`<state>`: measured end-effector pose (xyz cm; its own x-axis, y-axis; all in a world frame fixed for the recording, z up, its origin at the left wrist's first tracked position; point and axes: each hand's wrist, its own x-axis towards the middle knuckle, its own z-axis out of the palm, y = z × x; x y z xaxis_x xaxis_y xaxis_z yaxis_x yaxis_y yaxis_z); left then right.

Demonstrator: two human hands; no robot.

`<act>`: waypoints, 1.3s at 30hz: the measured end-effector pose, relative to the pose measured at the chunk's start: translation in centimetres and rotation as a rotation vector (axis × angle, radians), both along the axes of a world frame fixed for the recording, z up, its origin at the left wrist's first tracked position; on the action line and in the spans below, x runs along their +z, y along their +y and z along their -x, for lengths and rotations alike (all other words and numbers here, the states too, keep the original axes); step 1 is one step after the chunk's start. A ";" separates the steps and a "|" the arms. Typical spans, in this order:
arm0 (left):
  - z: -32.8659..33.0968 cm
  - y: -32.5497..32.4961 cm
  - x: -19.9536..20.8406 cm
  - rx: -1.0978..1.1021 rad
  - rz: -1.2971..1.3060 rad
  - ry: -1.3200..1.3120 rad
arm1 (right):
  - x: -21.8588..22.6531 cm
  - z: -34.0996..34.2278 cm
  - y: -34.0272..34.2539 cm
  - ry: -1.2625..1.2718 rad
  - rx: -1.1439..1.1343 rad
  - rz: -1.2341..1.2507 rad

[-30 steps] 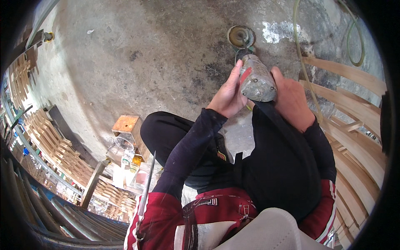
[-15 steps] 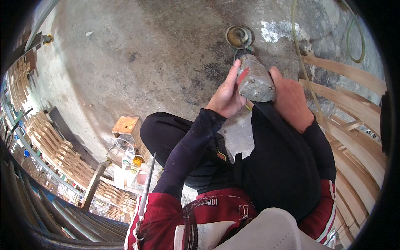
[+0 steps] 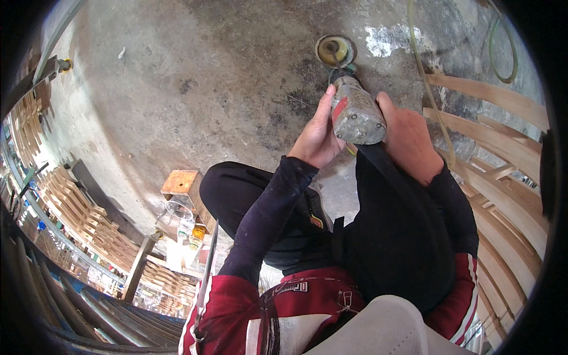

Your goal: The person stirs a white liquid in a small container, then applies it to curved wooden slats using a brush. They handle the slats one by one, applying the liquid to the surface and placing them back on a metal rack.

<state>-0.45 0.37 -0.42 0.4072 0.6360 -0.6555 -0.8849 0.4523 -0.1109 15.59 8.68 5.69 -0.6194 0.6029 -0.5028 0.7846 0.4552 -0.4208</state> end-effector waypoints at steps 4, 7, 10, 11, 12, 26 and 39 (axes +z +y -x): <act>0.2 0.0 0.2 -0.015 0.031 -0.002 | 0.4 0.4 0.1 0.014 -0.003 0.026; 0.1 0.3 0.4 -0.024 0.043 0.009 | 0.4 0.4 0.1 -0.008 0.006 0.017; 0.1 0.3 0.4 -0.019 0.034 0.008 | 0.3 0.2 0.0 -0.013 0.010 0.007; 0.1 0.3 0.3 -0.016 0.030 0.005 | 0.2 0.2 0.0 -0.008 0.009 0.007; 0.1 0.1 0.2 -0.017 0.030 -0.002 | 0.3 0.3 0.1 0.000 0.012 0.018; 0.2 0.2 0.5 -0.067 0.071 0.007 | 1.1 0.6 0.3 -0.003 0.051 0.049; -0.2 0.3 0.5 -0.048 0.054 0.005 | 1.6 0.4 0.4 -0.055 0.107 -0.009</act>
